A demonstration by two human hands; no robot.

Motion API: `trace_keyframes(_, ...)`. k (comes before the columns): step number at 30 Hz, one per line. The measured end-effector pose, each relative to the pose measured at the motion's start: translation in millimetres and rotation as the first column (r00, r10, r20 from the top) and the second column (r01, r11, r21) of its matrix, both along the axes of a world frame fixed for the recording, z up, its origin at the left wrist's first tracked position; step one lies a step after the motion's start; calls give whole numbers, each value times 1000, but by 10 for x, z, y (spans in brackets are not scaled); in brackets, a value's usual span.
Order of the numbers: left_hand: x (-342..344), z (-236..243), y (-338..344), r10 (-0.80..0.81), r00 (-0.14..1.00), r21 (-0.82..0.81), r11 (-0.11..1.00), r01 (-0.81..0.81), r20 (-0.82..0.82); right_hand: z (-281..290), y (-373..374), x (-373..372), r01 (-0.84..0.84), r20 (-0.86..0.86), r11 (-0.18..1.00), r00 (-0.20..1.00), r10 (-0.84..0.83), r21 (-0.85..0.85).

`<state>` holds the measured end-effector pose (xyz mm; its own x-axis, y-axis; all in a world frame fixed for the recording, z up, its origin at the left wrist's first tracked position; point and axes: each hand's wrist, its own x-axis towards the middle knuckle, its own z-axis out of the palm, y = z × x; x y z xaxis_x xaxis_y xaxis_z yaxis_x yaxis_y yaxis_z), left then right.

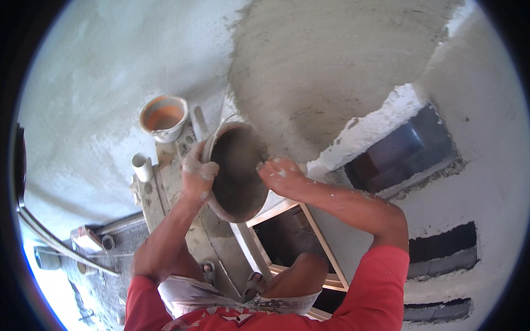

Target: The person applies plaster to a wall using a trowel and then smooths it with a long straightedge board.

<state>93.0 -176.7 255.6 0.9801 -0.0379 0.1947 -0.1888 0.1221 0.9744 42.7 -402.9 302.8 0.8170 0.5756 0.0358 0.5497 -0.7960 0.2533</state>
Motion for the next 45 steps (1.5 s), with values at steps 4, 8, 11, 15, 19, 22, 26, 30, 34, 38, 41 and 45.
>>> trace_keyframes(4, -68, 10, 48, -28, 1000, 81, 996, 28, -1, -66, 194, -143, 301, -448, 953, 847, -286, -38)
trace_keyframes(8, -36, -28, 40, -18, 1000, 109, 994, 16, 17, -365, 207, -226, 429, -553, 869, 799, -237, 247)
trace_keyframes(11, 44, -88, 79, 10, 999, 30, 1000, -9, -39, -471, 319, -185, 493, -594, 763, 784, -181, 418)
trace_keyframes(15, 157, -37, 292, 38, 994, -31, 999, -42, -106, -450, 244, -90, 456, -496, 722, 849, -179, 520)
trace_keyframes(19, 266, 46, 550, -68, 972, -349, 937, -15, -226, -265, 292, 66, 473, -398, 756, 866, -303, 452)
trace_keyframes(22, 413, 77, 624, -96, 952, -469, 882, -55, -292, -289, 322, 191, 507, -392, 743, 851, -350, 437)
trace_keyframes(26, 540, -60, 641, -79, 954, -515, 853, -85, -289, -499, 134, 376, 429, -313, 800, 895, -316, 420)
trace_keyframes(30, 584, -445, 938, 0, 965, -402, 909, -109, -263, -28, 511, 603, 476, -405, 793, 857, -320, 380)
trace_keyframes(34, 557, -917, 1044, 131, 938, -379, 890, -255, -322, 470, 654, 849, 419, -372, 801, 889, -266, 428)
trace_keyframes(38, 440, -1149, 1164, 176, 922, -379, 873, -308, -344, 1198, 906, 1115, 343, -340, 840, 918, -204, 420)
trace_keyframes(41, 321, -1172, 1293, 227, 903, -354, 863, -360, -365, 1846, 1281, 1199, 388, -422, 798, 887, -189, 460)
trace_keyframes(45, 214, -1258, 1571, 288, 896, -323, 859, -398, -339, 2194, 1342, 1490, 352, -495, 677, 868, 21, 646)
